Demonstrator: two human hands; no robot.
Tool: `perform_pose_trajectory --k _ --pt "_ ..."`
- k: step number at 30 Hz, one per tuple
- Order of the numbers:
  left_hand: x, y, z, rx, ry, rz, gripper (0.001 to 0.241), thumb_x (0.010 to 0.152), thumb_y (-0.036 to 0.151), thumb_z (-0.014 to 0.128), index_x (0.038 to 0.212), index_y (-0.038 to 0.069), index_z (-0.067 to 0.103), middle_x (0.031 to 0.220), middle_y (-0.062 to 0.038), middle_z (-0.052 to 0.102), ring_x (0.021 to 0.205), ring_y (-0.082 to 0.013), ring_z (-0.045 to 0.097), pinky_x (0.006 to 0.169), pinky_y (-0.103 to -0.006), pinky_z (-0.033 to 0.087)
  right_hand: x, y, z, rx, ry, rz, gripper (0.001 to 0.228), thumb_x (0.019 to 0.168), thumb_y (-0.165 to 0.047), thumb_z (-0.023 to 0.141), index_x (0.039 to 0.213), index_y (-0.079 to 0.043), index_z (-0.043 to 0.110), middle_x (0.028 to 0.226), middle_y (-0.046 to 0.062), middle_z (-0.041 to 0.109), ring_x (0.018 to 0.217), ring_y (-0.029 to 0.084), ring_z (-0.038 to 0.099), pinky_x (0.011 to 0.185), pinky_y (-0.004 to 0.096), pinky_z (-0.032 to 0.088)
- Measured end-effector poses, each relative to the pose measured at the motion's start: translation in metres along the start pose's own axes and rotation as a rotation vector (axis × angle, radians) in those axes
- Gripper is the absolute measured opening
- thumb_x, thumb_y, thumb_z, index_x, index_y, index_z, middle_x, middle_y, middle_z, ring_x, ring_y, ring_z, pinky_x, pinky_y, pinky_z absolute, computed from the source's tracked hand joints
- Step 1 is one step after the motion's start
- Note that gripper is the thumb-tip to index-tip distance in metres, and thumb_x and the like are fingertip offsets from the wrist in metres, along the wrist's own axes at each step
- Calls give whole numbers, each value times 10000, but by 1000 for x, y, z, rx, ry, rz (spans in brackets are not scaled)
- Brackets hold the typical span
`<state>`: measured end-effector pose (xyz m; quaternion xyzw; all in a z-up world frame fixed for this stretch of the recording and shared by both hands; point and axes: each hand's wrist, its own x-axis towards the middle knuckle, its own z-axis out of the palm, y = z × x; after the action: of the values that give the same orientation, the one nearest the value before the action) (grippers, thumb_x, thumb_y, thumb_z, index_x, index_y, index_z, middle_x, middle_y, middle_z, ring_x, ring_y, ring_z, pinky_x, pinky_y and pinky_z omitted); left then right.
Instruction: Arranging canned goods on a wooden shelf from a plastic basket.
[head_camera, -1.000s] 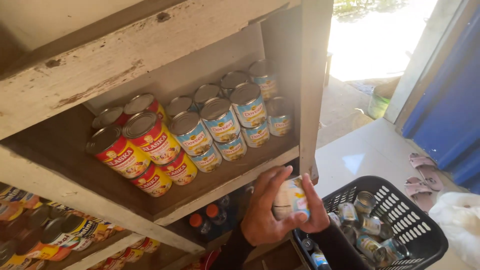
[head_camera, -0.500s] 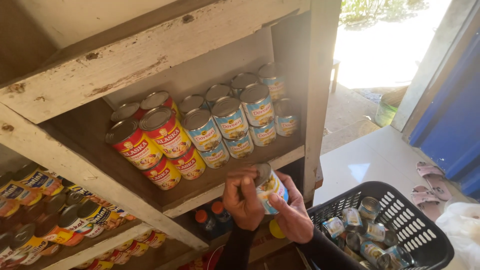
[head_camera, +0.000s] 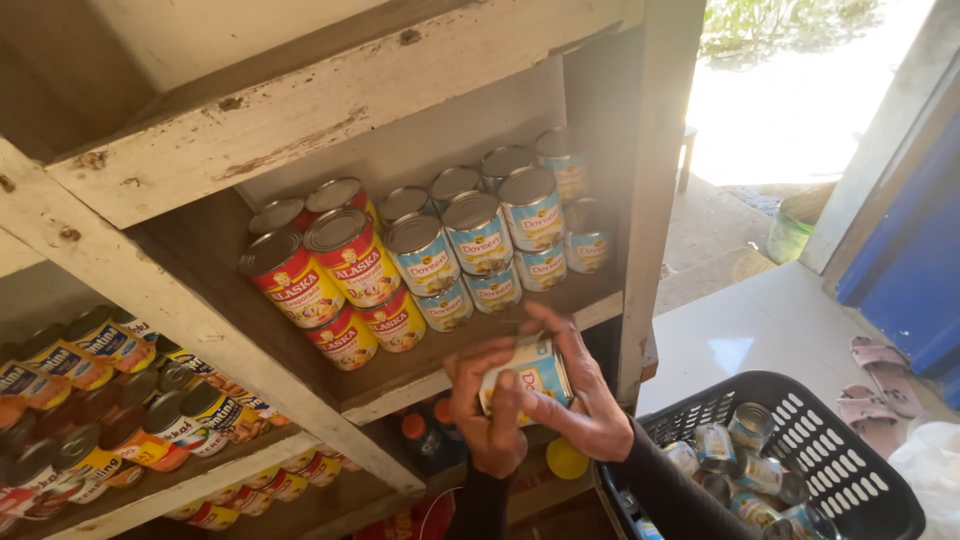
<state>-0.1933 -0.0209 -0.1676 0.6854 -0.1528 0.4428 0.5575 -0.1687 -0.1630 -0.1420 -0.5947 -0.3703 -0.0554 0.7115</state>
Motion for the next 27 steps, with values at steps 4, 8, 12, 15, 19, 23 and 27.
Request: perform_pose_trajectory --k 4,8,12,15,19,23,27 --pt "5 13 -5 230 171 171 250 985 229 550 1051 23 674 1177 -136 726 1111 -256 590 1060 -410 434 -15 10 16 -24 52 46 857 949 -275 695 1605 21 231 1539 154 420 1408 225 422 1164 349 319" --pt "2 5 13 199 323 270 273 986 233 503 1088 45 673 1195 -113 714 1111 -249 583 1031 -379 469 -21 40 37 357 161 126 903 915 -245 744 1615 12 233 1487 172 478 1363 228 474 1134 361 370" --pt "-13 1 16 208 220 165 214 1015 203 537 1096 36 643 1244 -158 673 1157 -314 524 1078 -426 413 -11 53 34 749 248 131 962 853 -215 803 1601 -39 224 1340 185 570 1210 259 583 1025 395 482" --pt "-8 3 3 218 80 83 179 1014 183 577 1089 36 648 1217 -149 684 1148 -306 567 1065 -438 426 -3 61 22 631 254 46 945 795 -191 842 1529 -56 261 1322 190 603 1200 266 615 1014 400 518" --pt "17 27 -20 278 -103 75 334 942 174 605 1232 20 664 1232 -140 688 1165 -306 592 1062 -446 436 -2 56 7 -16 286 -163 885 701 -160 925 1382 -31 375 1293 158 625 1194 242 639 1015 390 547" --pt "47 58 -10 433 -224 266 584 826 247 713 1290 -80 576 1269 -287 584 1164 -409 538 1005 -469 405 -5 52 2 -384 277 -236 837 685 -183 933 1344 -28 440 1264 156 650 1121 238 689 955 370 574" --pt "47 22 -14 68 -460 -150 514 853 298 788 1242 -10 652 1058 -138 634 1000 -260 668 873 -374 542 -7 52 3 -484 209 -296 848 666 -220 965 1323 -19 467 1219 170 649 1072 259 708 900 360 581"
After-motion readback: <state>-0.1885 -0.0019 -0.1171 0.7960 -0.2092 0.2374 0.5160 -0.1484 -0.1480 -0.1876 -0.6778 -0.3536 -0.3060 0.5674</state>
